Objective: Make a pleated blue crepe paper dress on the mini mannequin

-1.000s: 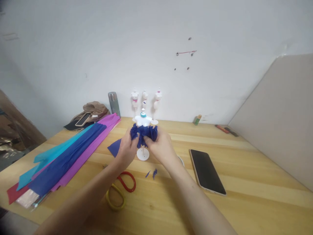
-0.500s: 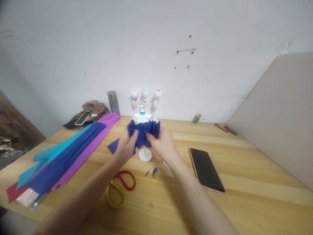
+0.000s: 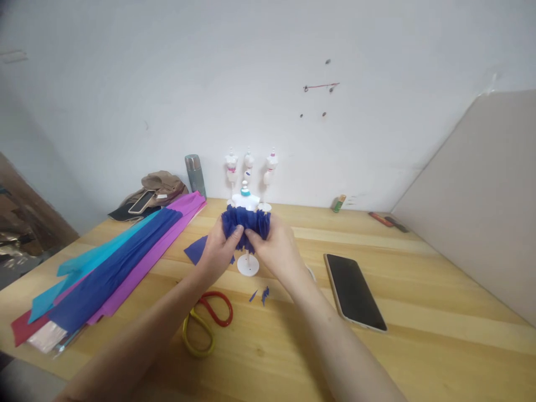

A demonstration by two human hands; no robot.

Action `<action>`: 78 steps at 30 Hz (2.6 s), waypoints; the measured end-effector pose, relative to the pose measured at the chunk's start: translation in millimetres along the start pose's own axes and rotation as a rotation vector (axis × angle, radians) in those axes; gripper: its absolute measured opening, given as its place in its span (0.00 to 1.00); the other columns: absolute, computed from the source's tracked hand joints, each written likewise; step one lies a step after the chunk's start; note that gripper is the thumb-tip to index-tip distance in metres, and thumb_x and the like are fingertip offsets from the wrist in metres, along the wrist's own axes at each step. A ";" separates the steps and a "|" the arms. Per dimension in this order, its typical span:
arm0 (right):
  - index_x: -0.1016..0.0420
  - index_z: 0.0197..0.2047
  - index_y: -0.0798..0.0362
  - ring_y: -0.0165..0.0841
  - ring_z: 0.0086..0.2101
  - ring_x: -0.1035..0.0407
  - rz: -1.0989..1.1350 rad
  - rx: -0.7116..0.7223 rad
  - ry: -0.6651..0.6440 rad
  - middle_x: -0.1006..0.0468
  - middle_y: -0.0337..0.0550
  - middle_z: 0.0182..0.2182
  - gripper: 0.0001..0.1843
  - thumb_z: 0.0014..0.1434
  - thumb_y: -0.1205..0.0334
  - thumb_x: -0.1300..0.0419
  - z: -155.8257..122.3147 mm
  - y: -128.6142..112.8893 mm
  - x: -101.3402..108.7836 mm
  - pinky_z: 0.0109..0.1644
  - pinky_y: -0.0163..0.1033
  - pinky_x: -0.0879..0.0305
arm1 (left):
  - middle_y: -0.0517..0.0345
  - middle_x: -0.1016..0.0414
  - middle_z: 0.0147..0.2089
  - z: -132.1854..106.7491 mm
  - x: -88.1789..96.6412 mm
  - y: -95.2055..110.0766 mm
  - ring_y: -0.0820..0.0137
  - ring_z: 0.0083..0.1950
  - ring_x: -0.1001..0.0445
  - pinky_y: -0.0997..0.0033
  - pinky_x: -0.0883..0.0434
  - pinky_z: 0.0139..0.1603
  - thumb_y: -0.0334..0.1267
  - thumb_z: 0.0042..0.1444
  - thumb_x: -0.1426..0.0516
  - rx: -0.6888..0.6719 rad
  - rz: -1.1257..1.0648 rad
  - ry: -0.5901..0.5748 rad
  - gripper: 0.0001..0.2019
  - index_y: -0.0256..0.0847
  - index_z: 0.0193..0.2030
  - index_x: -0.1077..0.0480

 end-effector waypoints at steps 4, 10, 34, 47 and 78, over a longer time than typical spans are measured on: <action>0.28 0.32 0.51 0.44 0.37 0.24 0.031 0.024 -0.005 0.19 0.48 0.32 0.06 0.51 0.59 0.41 0.6 3.8 -1.6 0.41 0.48 0.29 | 0.54 0.26 0.37 0.4 -0.8 -0.9 0.65 0.39 0.26 0.65 0.31 0.43 0.37 0.60 0.46 0.021 -0.004 0.018 0.06 0.39 0.43 0.36; 0.27 0.33 0.52 0.47 0.39 0.24 0.076 0.014 -0.034 0.19 0.50 0.33 0.07 0.51 0.59 0.40 0.4 6.5 -1.2 0.41 0.50 0.27 | 0.57 0.28 0.36 0.1 -0.8 -2.5 0.69 0.36 0.28 0.69 0.31 0.40 0.32 0.60 0.48 -0.041 -0.024 -0.007 0.04 0.40 0.42 0.35; 0.28 0.37 0.51 0.41 0.34 0.24 0.115 -0.049 -0.073 0.21 0.44 0.31 0.13 0.45 0.60 0.37 -2.9 2.8 3.3 0.39 0.47 0.28 | 0.53 0.25 0.36 -2.8 2.4 -2.2 0.64 0.40 0.27 0.63 0.30 0.46 0.35 0.60 0.50 -0.067 0.019 -0.051 0.06 0.40 0.42 0.34; 0.25 0.29 0.53 0.39 0.26 0.26 0.163 -0.183 -0.091 0.20 0.46 0.25 0.09 0.46 0.56 0.36 0.1 0.3 7.7 0.30 0.42 0.30 | 0.48 0.23 0.48 0.8 8.3 8.0 0.60 0.51 0.26 0.57 0.32 0.57 0.35 0.61 0.49 -0.038 0.035 -0.071 0.13 0.39 0.51 0.33; 0.26 0.29 0.51 0.42 0.31 0.25 0.023 -0.034 0.019 0.20 0.46 0.28 0.10 0.48 0.54 0.39 -5.7 -4.3 10.2 0.33 0.44 0.31 | 0.45 0.25 0.55 -0.4 16.6 11.4 0.58 0.58 0.29 0.52 0.36 0.64 0.32 0.57 0.46 -0.151 -0.020 -0.119 0.17 0.38 0.53 0.31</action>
Point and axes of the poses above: each hand's wrist, its own z-axis towards the middle knuckle, its own x-axis out of the back of the hand, y = z × x, the point moved 3 cm from there along z, towards the middle knuckle
